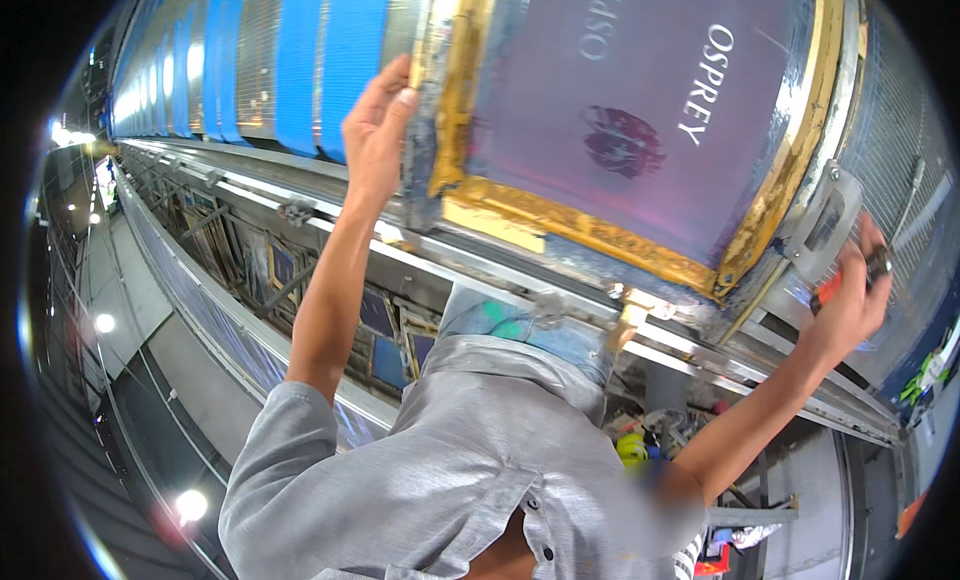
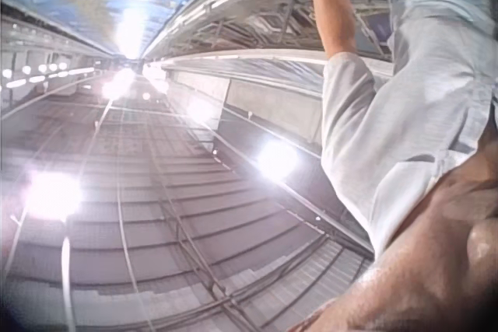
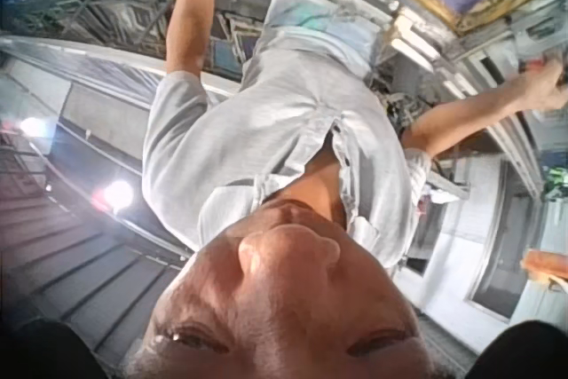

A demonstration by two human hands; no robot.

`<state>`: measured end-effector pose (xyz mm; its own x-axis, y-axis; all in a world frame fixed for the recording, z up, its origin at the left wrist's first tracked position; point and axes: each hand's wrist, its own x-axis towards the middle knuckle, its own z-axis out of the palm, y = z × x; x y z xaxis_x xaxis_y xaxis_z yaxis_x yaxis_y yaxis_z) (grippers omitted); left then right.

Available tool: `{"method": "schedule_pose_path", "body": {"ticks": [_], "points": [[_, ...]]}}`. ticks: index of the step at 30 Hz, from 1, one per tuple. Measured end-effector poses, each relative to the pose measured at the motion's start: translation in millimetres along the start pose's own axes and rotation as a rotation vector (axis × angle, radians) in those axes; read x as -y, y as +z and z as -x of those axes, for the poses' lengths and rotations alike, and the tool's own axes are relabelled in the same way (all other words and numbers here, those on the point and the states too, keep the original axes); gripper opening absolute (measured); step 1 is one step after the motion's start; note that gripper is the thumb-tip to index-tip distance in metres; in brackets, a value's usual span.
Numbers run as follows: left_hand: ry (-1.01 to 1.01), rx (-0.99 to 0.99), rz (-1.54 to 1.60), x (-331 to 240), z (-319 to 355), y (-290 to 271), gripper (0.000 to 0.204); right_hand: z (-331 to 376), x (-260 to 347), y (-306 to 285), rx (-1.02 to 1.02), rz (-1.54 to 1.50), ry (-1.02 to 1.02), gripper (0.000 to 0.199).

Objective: The person uses a screwdriver to tighten screws on a metal frame holding a purple Osprey screen. They then use a yellow plastic tool to press the screen edges into the frame. Finally, they place a white plastic cover over the screen and press it into place.

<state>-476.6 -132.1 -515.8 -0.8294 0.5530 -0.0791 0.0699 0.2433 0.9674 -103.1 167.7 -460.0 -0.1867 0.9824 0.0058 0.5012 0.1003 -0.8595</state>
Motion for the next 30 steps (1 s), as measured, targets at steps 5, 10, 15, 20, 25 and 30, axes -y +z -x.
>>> {"method": "schedule_pose_path", "body": {"ticks": [5,10,15,20,25,30], "points": [[-0.11,-0.034,-0.155,7,103,-47,0.028,171,16,-62,-0.099,-0.178,0.075,0.045],[0.06,0.32,-0.274,43,113,-96,0.043,393,68,70,0.057,-0.376,0.419,0.043],[-0.102,0.515,-0.538,45,104,-86,0.076,540,57,177,0.209,-0.495,0.509,0.04],[-0.036,0.501,-0.584,55,107,-85,0.084,570,61,213,0.167,-0.498,0.628,0.034],[-0.044,0.495,-0.535,61,109,-85,0.087,577,47,228,0.102,-0.345,0.487,0.033],[-0.007,0.48,-0.455,63,114,-82,0.077,566,44,227,0.045,-0.193,0.309,0.036]]}}
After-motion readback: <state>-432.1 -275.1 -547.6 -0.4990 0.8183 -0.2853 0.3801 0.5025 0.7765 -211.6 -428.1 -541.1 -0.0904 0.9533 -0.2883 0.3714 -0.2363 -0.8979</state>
